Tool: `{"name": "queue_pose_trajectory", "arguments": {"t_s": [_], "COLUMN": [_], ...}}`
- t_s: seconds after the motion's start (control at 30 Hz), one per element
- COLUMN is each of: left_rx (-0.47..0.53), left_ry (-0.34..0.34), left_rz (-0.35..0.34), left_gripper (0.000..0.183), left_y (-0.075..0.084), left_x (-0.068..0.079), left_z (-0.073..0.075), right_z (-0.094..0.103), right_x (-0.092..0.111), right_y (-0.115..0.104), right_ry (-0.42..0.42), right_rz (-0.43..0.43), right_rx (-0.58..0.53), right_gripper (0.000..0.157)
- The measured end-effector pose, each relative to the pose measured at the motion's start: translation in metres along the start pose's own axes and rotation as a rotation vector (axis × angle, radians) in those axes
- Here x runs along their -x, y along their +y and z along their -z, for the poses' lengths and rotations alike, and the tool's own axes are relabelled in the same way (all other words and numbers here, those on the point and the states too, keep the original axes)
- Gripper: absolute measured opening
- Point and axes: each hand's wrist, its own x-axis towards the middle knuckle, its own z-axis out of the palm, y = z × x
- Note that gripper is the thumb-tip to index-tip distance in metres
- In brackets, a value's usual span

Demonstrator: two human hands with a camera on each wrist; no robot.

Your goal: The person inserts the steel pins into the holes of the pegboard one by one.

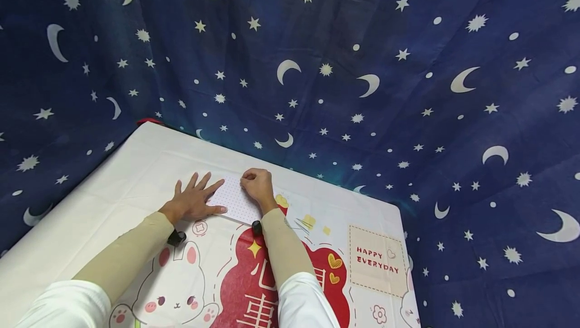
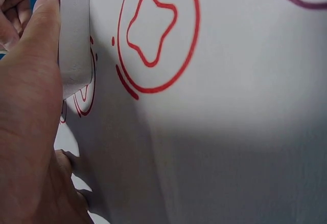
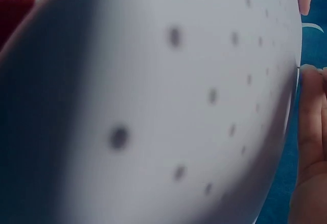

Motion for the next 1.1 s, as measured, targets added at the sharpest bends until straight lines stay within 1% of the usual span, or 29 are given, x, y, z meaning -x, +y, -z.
{"name": "queue_pose_trajectory", "arguments": {"t_s": [0.17, 0.27, 0.4, 0.53, 0.63, 0.73, 0.93, 1.1], "left_rx": [0.003, 0.004, 0.006, 0.01, 0.008, 0.003, -0.002, 0.01], "left_ry": [-0.007, -0.009, -0.008, -0.013, -0.002, 0.009, 0.003, 0.002], "left_rz": [-0.003, -0.002, 0.0, -0.002, -0.006, -0.011, -0.008, -0.011], "left_gripper": [0.098, 0.098, 0.098, 0.098, 0.098, 0.097, 0.096, 0.096], "left_y": [0.0, 0.001, 0.0, 0.0, 0.0, 0.001, 0.002, 0.003], "left_x": [0.0, -0.001, -0.002, -0.002, -0.001, -0.001, 0.002, 0.003], "left_z": [0.001, 0.0, -0.001, 0.0, 0.001, 0.002, 0.003, 0.004], "right_z": [0.0, -0.001, -0.003, -0.006, -0.006, -0.005, -0.001, 0.008], "right_x": [0.0, -0.001, -0.001, -0.001, -0.001, 0.0, 0.003, 0.008], "right_y": [0.001, 0.001, 0.0, 0.0, -0.001, -0.004, -0.004, -0.002], "right_ry": [-0.019, -0.022, -0.007, 0.001, 0.004, 0.004, -0.016, -0.009], "right_rz": [0.002, 0.029, 0.068, 0.058, 0.05, 0.043, 0.012, -0.037], "right_rx": [0.056, 0.094, 0.115, 0.164, 0.193, 0.196, 0.173, 0.078], "right_gripper": [0.003, 0.003, 0.007, 0.009, 0.009, 0.008, 0.003, 0.006]}}
